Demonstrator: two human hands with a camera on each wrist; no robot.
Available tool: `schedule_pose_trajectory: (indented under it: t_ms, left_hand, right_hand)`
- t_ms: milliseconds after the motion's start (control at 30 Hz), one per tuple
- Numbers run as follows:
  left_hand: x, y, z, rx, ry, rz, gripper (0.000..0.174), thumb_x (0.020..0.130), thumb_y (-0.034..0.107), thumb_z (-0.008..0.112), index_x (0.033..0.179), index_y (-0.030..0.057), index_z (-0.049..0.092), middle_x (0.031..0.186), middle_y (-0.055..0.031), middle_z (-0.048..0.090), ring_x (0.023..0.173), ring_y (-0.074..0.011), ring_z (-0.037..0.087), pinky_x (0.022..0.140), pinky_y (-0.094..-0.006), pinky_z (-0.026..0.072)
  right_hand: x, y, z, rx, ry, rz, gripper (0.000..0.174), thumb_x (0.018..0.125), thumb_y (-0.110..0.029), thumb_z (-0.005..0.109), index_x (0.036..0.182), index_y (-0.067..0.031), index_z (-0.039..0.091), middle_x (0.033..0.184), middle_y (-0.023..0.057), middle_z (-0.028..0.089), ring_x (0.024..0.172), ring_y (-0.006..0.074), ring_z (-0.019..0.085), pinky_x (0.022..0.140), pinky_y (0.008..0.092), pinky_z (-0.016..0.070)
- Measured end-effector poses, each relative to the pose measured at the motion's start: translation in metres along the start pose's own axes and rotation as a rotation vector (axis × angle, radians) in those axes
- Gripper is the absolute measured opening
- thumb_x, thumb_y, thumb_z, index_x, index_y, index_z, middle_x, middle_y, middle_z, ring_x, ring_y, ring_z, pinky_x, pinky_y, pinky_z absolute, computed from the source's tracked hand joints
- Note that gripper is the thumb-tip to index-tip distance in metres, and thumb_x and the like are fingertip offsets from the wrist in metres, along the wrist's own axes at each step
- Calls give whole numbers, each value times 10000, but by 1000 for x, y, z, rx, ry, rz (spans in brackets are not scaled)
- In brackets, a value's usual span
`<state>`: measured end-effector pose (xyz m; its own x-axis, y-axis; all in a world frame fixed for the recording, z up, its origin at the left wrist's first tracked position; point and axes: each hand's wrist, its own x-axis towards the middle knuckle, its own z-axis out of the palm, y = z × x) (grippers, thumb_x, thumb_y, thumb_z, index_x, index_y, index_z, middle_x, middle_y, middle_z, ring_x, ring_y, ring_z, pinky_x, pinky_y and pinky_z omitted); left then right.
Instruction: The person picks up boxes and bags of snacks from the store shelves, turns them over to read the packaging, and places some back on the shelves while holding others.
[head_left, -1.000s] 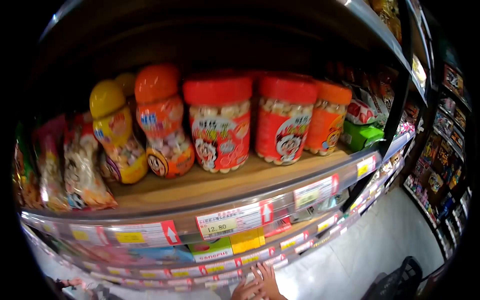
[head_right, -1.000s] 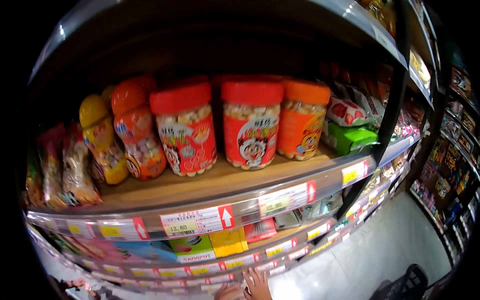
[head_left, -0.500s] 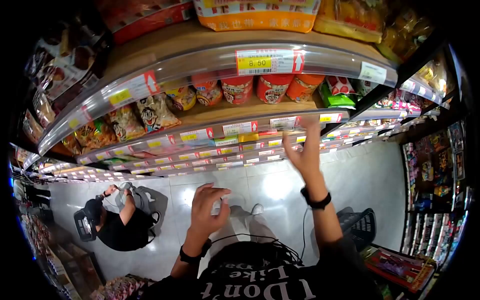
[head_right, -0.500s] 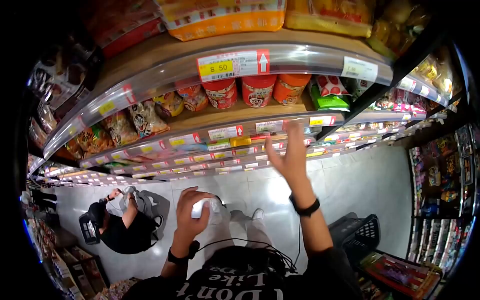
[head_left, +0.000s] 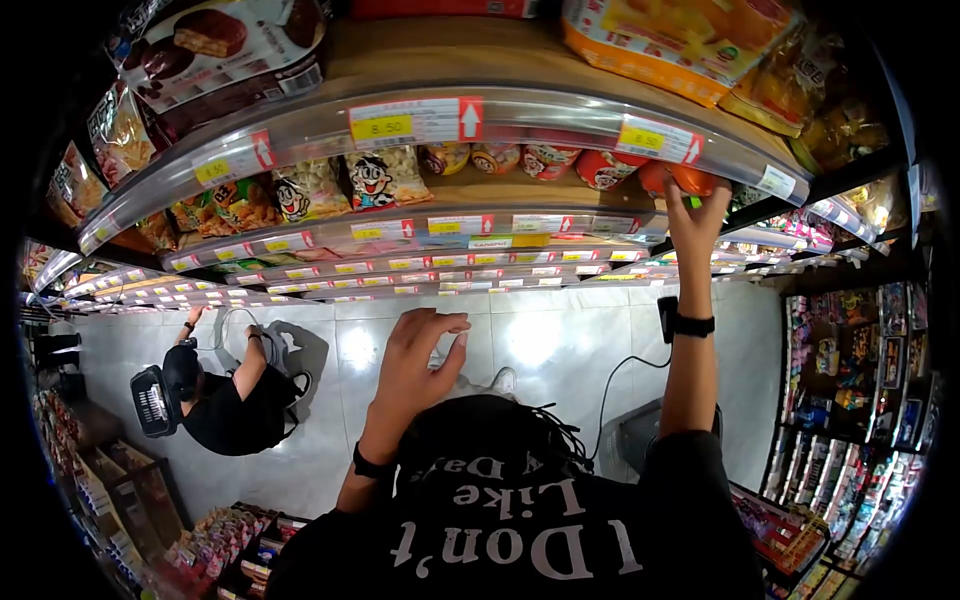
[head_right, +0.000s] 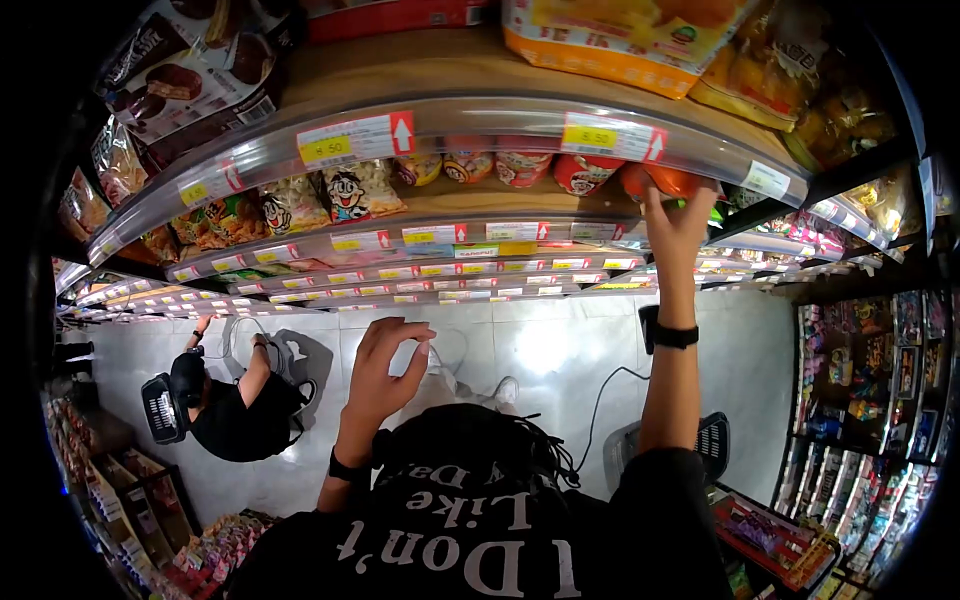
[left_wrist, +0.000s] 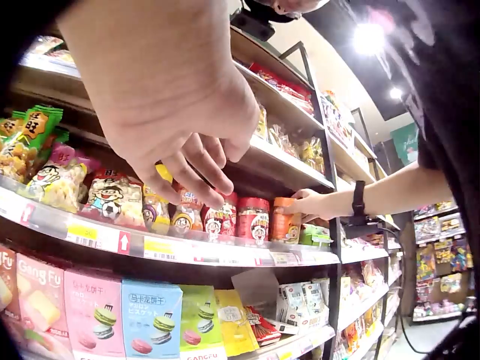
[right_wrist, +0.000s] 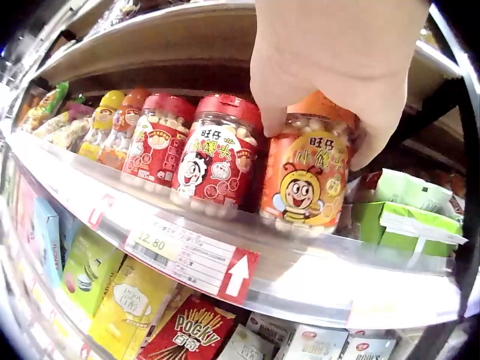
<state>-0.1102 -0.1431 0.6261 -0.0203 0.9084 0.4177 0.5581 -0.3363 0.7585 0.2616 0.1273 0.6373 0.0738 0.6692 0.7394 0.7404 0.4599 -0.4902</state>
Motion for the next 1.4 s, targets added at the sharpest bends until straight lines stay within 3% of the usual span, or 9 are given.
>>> schedule_pose_trajectory:
  t_ms: [200,400,500,600,733,967,1133,1300,1400]
  left_hand:
    - [32,-29,-10,-231,-132,-69,325,880,51,797,1184,57,685,1071,-85,755,1040,-253,718,935,-389,546]
    - [79,-11,17,-398,-503,-64,1075,757,459,938,1553,13,371,1510,-240,519,1290,-373,631,1047,-457,526]
    - [89,0,31,-638,-713,-115,1098,762,414,940,1573,-15,338,1463,-225,558,1286,-361,620,1069,-407,508]
    - [78,-10,46,-1031,-744,-372,949,828,378,880,1536,-33,400,1374,-159,641,1220,-245,649,1041,-378,516]
    - [75,-11,60,-1339,-821,-617,818,869,414,822,1466,-42,497,1318,-142,678,1174,-218,664,1021,-362,526]
    - [86,38,121,-1222,-699,-507,852,877,308,845,1528,-33,414,1393,-129,616,1261,-213,600,1084,-372,481]
    - [103,67,156,-609,-574,-142,987,826,330,897,1557,-37,346,1362,-192,607,1260,-275,617,1088,-367,473]
    - [109,94,171,-340,-362,-110,924,850,405,865,1503,-55,402,1435,-284,575,1321,-421,592,1081,-450,493]
    - [105,91,174,-127,-207,-173,829,914,277,822,1562,10,380,1515,-236,530,1406,-373,535,1150,-423,439]
  right_hand:
    - [-55,-97,-37,63,127,66,756,848,-113,886,1468,19,475,1417,177,493,1303,271,535,1112,400,449]
    - [-109,-198,-47,278,-330,327,712,755,-191,941,1304,47,555,1258,155,609,1172,242,630,1036,389,505]
    - [-112,-223,-40,295,-392,339,713,715,-257,961,1228,58,578,1107,117,587,1048,236,646,934,372,529]
    - [-110,-206,-45,559,-421,499,647,893,-511,779,1162,50,599,995,81,587,840,159,580,760,307,488]
    - [-97,-173,-60,829,-521,632,495,984,-463,680,1089,15,612,869,33,579,762,107,493,694,264,430]
    - [-59,-102,-93,737,-697,460,469,841,-254,856,1155,-14,604,893,24,605,783,118,551,718,277,480]
    - [-48,-67,-107,652,-838,229,796,749,-200,932,1418,-11,545,1274,145,640,1205,260,644,1016,375,521]
    - [-35,-46,-121,679,-701,237,863,763,-149,927,1485,12,484,1411,160,590,1286,263,615,1135,396,460]
    - [-17,-31,-110,478,-482,77,848,810,-97,886,1521,12,437,1464,169,527,1358,278,554,1137,406,462]
